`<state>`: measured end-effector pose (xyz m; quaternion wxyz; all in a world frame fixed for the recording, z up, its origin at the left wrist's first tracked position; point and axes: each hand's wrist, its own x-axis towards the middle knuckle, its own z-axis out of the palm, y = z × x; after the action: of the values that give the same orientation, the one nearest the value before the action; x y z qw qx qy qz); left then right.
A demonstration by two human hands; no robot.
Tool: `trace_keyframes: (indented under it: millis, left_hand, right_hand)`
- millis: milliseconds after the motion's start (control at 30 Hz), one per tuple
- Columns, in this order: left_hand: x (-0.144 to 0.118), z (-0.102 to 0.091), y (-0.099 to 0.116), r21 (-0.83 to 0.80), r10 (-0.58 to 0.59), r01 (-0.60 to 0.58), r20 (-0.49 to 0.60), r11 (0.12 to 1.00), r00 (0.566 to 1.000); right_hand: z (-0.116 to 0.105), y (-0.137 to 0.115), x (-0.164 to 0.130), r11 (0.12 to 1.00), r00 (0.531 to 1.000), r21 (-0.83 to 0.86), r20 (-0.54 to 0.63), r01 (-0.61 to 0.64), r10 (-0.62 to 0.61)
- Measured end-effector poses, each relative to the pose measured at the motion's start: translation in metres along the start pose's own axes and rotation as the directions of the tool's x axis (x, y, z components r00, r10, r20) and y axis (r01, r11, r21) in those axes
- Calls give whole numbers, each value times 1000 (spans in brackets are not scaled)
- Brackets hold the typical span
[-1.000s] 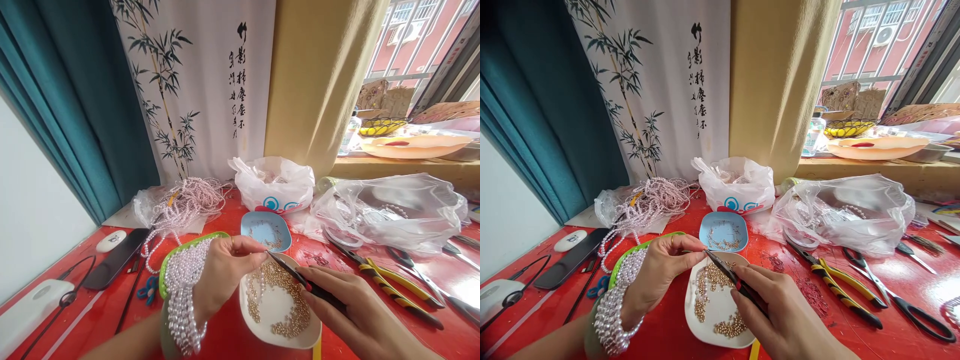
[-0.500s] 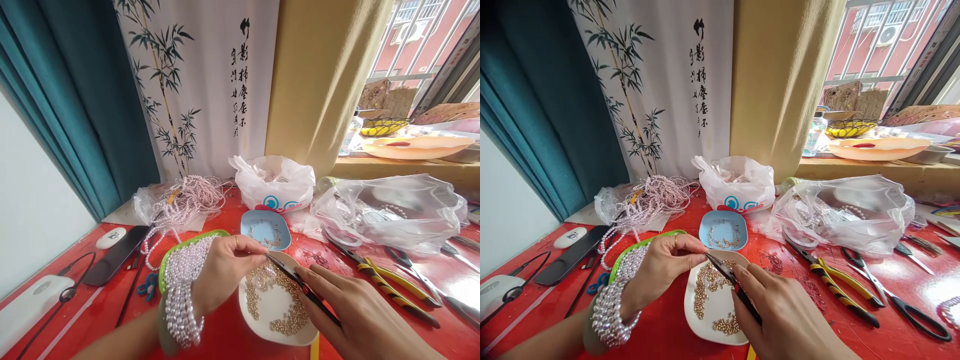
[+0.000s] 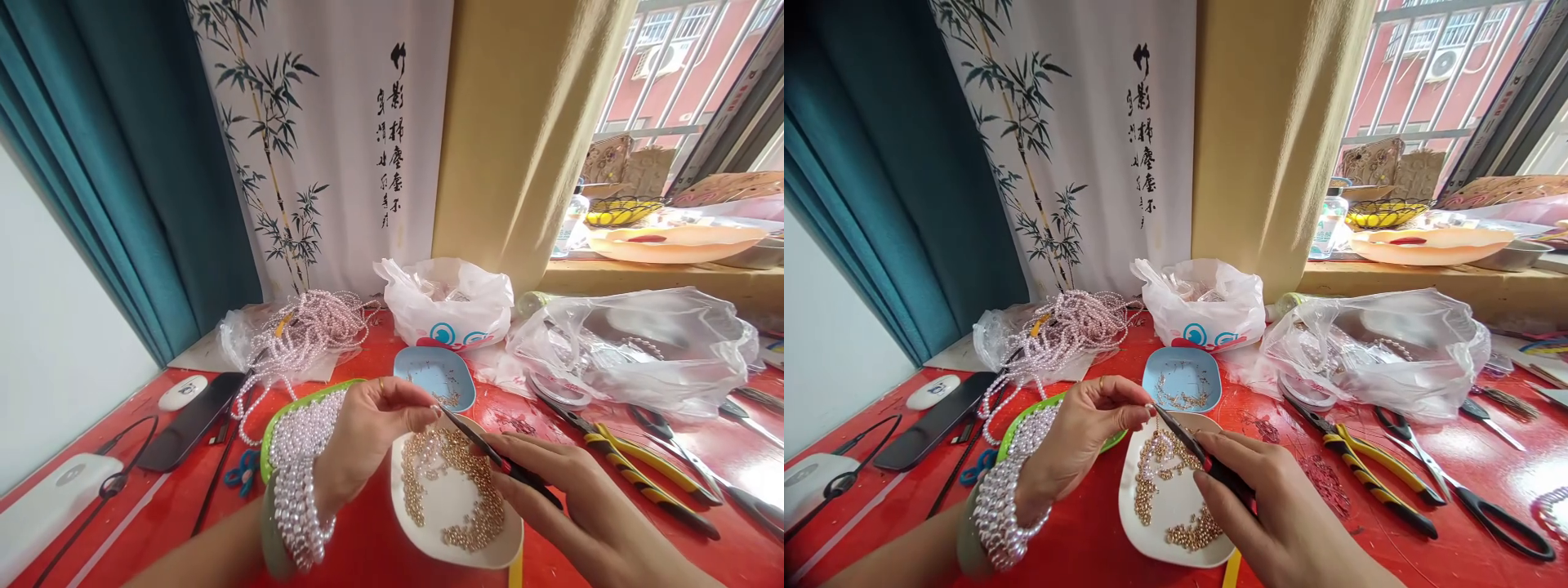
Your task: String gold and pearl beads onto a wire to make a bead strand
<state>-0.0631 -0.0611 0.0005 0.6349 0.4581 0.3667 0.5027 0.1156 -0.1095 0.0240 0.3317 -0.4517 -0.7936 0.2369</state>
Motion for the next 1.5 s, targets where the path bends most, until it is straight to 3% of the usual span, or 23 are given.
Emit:
trace_keyframes:
  millis: [100, 300, 467, 533, 633, 767, 900, 1033, 1133, 1267, 1500]
  left_hand:
    - [0, 0, -1, 3, 1, -1, 0, 1000, 1000]
    - [-2, 2, 1, -52, -84, 85, 20, 995, 996]
    - [-3, 2, 4, -100, -149, 155, 62, 983, 987]
    - [-4, 3, 5, -97, -161, 169, 84, 981, 983]
    - [-7, 5, 7, -72, -214, 225, 136, 972, 967]
    - [-12, 8, 7, -30, -250, 260, 187, 965, 950]
    - [-12, 8, 7, -16, -223, 230, 194, 973, 955]
    - [-10, 6, 6, -30, -218, 226, 164, 974, 962]
    - [-9, 5, 5, -2, -191, 193, 121, 981, 974]
    - [-7, 4, 5, 73, -141, 134, 98, 988, 985]
    - [-5, 3, 1, 211, -148, 112, 164, 971, 975]
  right_hand:
    - [4, 1, -2, 1000, 998, -13, -63, -26, 25]
    - [5, 0, -2, 999, 997, -7, -70, -46, 45]
    - [3, -3, -1, 978, 982, 108, -40, -180, 185]
    - [3, 3, -2, 933, 954, 217, -28, -286, 299]
    - [6, 15, -5, 794, 895, 447, 40, -413, 444]
    - [9, 23, -4, 571, 907, 708, 276, -416, 319]
    - [6, 19, 1, 469, 916, 787, 321, -400, 242]
    - [4, 21, 3, 500, 892, 753, 442, -427, 96]
    - [4, 26, 3, 501, 887, 761, 460, -414, 35]
    - [3, 28, 4, 491, 907, 785, 420, -378, 27]
    - [-10, 24, 6, 582, 924, 734, 371, -351, 90]
